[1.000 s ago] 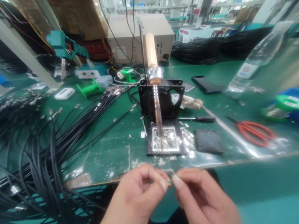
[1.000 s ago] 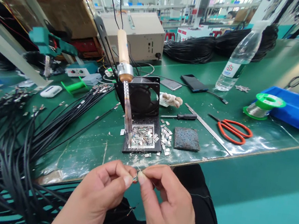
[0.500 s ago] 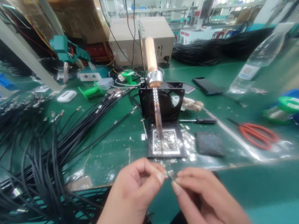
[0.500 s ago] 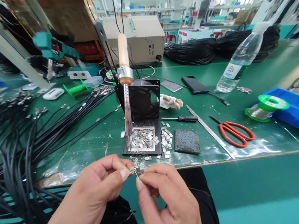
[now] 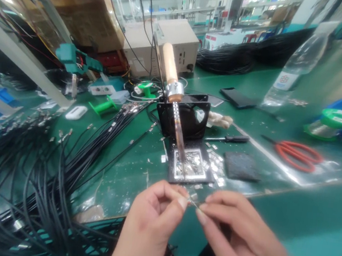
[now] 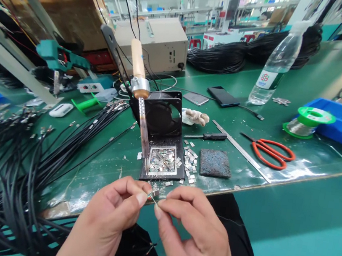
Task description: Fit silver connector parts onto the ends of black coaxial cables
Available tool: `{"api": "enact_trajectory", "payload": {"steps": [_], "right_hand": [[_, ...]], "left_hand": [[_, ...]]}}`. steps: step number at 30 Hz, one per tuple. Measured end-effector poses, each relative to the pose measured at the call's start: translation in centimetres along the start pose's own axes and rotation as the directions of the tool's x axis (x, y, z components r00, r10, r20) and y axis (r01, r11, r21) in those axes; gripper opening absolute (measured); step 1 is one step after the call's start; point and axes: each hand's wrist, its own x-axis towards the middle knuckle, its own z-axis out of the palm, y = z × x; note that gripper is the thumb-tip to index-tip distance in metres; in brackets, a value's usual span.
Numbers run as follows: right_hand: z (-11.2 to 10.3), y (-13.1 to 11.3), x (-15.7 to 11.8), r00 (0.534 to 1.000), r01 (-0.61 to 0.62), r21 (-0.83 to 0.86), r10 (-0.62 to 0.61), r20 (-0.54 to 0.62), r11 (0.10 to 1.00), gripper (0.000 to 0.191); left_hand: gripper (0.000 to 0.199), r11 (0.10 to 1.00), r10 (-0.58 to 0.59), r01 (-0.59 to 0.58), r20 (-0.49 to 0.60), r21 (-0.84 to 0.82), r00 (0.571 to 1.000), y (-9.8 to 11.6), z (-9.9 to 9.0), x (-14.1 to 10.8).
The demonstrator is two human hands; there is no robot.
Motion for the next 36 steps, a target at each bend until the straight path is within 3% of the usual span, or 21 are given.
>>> {"api": "enact_trajectory", "payload": {"steps": [4, 8, 17, 23, 36], "right_hand": [[0.1, 0.2, 0.3, 0.992, -0.102, 0.022, 0.100, 0.079, 0.995, 0.010], [-0.6, 0.6, 0.2, 0.952, -0.231, -0.061, 0.239, 0.193, 0.971, 0.013], [0.1, 0.5, 0.8, 0.999, -0.048, -0.015, 0.048, 0.012, 0.999, 0.009], [0.4, 0.9, 0.9, 0.999, 0.029, -0.104, -0.024, 0.042, 0.994, 0.012], [1.0, 1.0, 1.9, 0.998, 0.059, -0.085, -0.058, 0.015, 0.995, 0.011]], "left_hand": [[0.020, 1.000, 0.019, -0.019, -0.010, 0.013, 1.000, 0.2, -0.1, -0.1], [0.020, 0.999, 0.030, -0.029, -0.028, 0.023, 0.999, 0.2, -0.2, -0.2], [0.021, 0.998, 0.017, -0.015, -0.038, 0.057, 0.999, 0.7, 0.0, 0.4], [0.022, 0.998, 0.029, -0.027, -0.034, 0.052, 0.999, 1.0, 0.2, 0.9], [0.023, 0.999, 0.035, -0.035, -0.038, -0.004, 0.999, 0.9, 0.0, 1.3]]}}
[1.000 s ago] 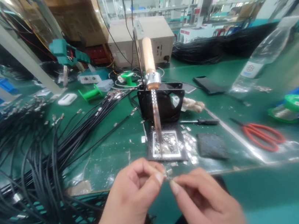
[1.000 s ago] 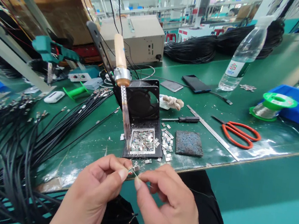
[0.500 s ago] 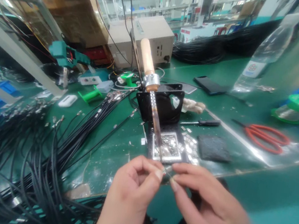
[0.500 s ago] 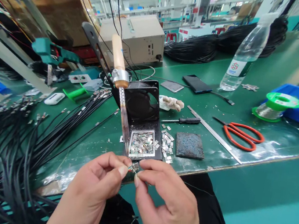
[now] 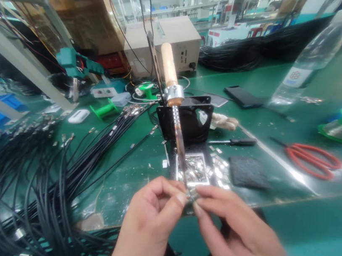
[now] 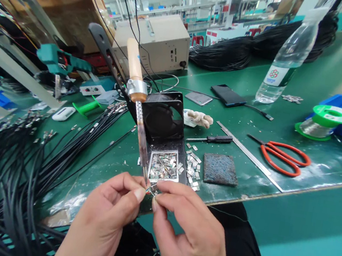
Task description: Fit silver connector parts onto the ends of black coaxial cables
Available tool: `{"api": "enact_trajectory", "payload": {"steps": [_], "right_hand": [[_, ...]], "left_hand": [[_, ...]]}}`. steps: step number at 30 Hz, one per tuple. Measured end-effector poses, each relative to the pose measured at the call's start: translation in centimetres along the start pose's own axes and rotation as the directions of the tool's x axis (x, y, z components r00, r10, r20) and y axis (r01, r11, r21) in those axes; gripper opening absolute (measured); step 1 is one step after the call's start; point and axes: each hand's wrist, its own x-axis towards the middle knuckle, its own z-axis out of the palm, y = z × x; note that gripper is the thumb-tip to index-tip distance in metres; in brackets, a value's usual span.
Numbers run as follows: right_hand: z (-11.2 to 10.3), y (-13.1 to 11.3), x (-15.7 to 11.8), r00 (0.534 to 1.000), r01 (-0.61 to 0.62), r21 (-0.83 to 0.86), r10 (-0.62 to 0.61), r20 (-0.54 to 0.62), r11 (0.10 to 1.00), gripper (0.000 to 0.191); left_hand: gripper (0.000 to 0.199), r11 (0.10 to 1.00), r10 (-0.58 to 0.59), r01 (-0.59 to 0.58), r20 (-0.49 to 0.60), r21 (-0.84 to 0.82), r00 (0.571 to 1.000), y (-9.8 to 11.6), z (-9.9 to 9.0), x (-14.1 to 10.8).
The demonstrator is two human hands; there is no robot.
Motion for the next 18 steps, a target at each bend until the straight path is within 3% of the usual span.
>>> {"api": "enact_trajectory", "payload": {"steps": [18], "right_hand": [[0.27, -0.46, 0.76, 0.998, 0.019, 0.016, -0.018, -0.057, 1.000, 0.013]], "left_hand": [[0.024, 1.000, -0.003, 0.003, -0.010, -0.015, 1.000, 0.10, 0.06, 0.05]]}}
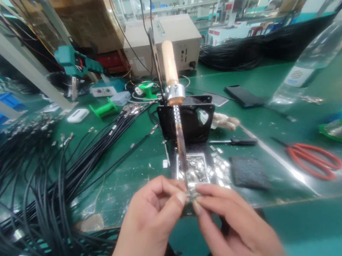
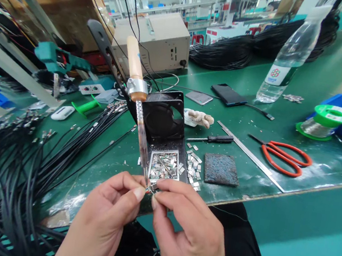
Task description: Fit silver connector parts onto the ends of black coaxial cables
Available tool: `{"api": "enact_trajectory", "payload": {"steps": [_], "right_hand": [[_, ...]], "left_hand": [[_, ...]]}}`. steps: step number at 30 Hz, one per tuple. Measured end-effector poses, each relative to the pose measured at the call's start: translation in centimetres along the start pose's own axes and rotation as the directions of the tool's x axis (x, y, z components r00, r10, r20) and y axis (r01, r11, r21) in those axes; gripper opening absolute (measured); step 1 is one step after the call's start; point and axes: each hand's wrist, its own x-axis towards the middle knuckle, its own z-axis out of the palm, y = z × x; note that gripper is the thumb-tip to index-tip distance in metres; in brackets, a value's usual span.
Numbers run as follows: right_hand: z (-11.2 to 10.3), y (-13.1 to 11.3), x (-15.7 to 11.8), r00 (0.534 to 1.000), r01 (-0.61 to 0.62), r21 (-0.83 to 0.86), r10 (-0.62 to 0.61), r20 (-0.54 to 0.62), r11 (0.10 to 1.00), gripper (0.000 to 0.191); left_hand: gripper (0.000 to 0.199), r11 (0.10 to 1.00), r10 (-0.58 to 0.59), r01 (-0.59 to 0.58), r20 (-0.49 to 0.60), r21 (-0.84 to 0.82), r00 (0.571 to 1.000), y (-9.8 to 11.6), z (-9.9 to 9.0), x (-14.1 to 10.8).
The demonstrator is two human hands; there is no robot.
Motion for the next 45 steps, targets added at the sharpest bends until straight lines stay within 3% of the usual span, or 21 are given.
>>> {"api": "enact_trajectory", "payload": {"steps": [45], "right_hand": [[0.01, -0.04, 0.26, 0.999, 0.036, 0.029, -0.037, 0.025, 0.999, 0.013]], "left_hand": [[0.020, 0.998, 0.052, -0.051, 0.048, -0.028, 0.997, 0.13, -0.15, 0.10]]}}
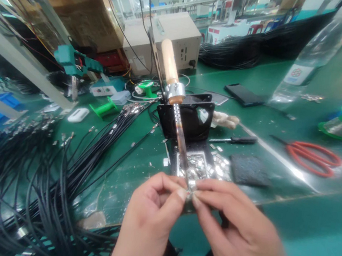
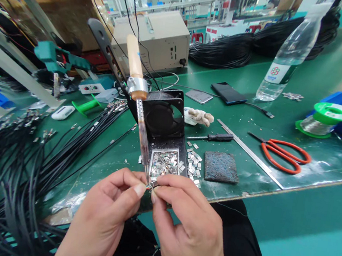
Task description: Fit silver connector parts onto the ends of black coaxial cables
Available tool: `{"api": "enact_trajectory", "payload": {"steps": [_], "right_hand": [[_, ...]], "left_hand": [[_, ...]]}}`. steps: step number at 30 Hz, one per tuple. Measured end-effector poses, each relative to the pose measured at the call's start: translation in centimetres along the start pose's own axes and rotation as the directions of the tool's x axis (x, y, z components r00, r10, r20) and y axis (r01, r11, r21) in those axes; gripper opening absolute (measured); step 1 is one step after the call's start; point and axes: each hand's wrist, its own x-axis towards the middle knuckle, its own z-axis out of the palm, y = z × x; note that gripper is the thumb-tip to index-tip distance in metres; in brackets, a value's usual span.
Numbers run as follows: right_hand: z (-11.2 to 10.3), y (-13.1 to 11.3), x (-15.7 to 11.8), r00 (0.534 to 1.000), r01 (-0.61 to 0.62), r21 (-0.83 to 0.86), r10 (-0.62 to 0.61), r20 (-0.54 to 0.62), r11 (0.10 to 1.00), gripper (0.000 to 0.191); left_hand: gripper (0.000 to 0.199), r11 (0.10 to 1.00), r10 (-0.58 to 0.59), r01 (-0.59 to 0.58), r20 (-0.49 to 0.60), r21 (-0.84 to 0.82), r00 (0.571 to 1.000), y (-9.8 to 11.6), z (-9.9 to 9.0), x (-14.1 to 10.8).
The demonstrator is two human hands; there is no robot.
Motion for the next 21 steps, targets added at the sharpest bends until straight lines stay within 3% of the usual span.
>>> {"api": "enact_trajectory", "payload": {"steps": [21], "right_hand": [[0.23, -0.09, 0.57, 1.000, 0.015, -0.003, -0.015, -0.009, 1.000, 0.014]], "left_hand": [[0.021, 1.000, 0.017, -0.017, 0.003, 0.018, 1.000, -0.01, -0.03, -0.01]]}}
